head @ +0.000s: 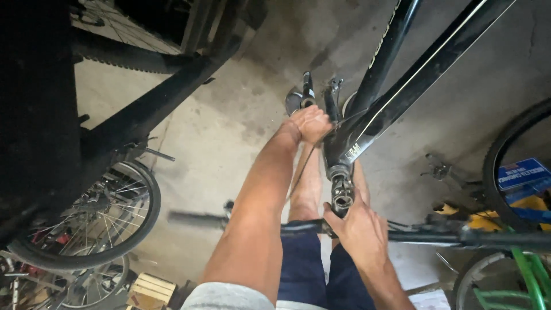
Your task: The person uses a multi-tool to loosen and remove the handlebar stem bolts on a bicycle. They detach the handlebar assembly from the frame and then use a screwdriver to work on the exposed headset area.
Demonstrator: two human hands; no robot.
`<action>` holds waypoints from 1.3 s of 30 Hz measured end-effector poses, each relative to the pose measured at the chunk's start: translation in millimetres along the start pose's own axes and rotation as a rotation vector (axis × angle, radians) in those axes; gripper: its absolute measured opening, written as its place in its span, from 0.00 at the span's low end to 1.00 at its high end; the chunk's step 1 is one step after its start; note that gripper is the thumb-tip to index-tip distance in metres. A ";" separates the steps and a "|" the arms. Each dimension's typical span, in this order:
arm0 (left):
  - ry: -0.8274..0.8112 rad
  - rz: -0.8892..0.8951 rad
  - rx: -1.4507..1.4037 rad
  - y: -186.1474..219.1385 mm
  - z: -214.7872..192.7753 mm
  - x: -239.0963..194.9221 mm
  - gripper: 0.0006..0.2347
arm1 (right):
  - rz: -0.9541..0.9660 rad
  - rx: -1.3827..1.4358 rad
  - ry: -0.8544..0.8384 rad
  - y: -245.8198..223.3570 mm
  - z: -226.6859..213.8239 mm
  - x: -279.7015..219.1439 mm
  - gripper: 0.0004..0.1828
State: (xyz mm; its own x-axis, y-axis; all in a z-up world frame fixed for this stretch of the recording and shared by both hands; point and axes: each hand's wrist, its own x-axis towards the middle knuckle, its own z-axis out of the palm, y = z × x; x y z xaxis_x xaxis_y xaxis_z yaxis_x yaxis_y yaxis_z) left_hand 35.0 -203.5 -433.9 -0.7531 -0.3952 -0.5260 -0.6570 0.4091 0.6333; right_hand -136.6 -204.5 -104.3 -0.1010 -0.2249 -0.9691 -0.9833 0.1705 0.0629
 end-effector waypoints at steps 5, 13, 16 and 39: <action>-0.028 -0.020 0.027 -0.4 7.4 0.9 0.10 | -0.200 -0.391 0.115 18.3 -6.1 10.0 0.54; 0.062 -0.005 0.062 4.6 4.4 3.7 0.07 | -0.027 -0.041 0.120 -1.3 1.2 -10.1 0.44; 0.063 -0.012 0.138 0.6 15.1 6.5 0.09 | 0.078 0.144 0.030 -16.7 -10.6 -19.4 0.51; 0.233 -0.026 0.166 -16.6 80.2 29.5 0.08 | 0.109 0.365 0.029 -46.5 -33.4 -44.2 0.58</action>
State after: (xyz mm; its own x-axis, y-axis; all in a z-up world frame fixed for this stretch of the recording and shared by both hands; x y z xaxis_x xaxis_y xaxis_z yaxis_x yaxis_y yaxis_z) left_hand 20.9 -156.0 -505.4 -0.7199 -0.5780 -0.3843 -0.6875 0.5179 0.5090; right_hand -91.5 -234.6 -56.5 -0.2116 -0.2131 -0.9538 -0.8485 0.5243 0.0711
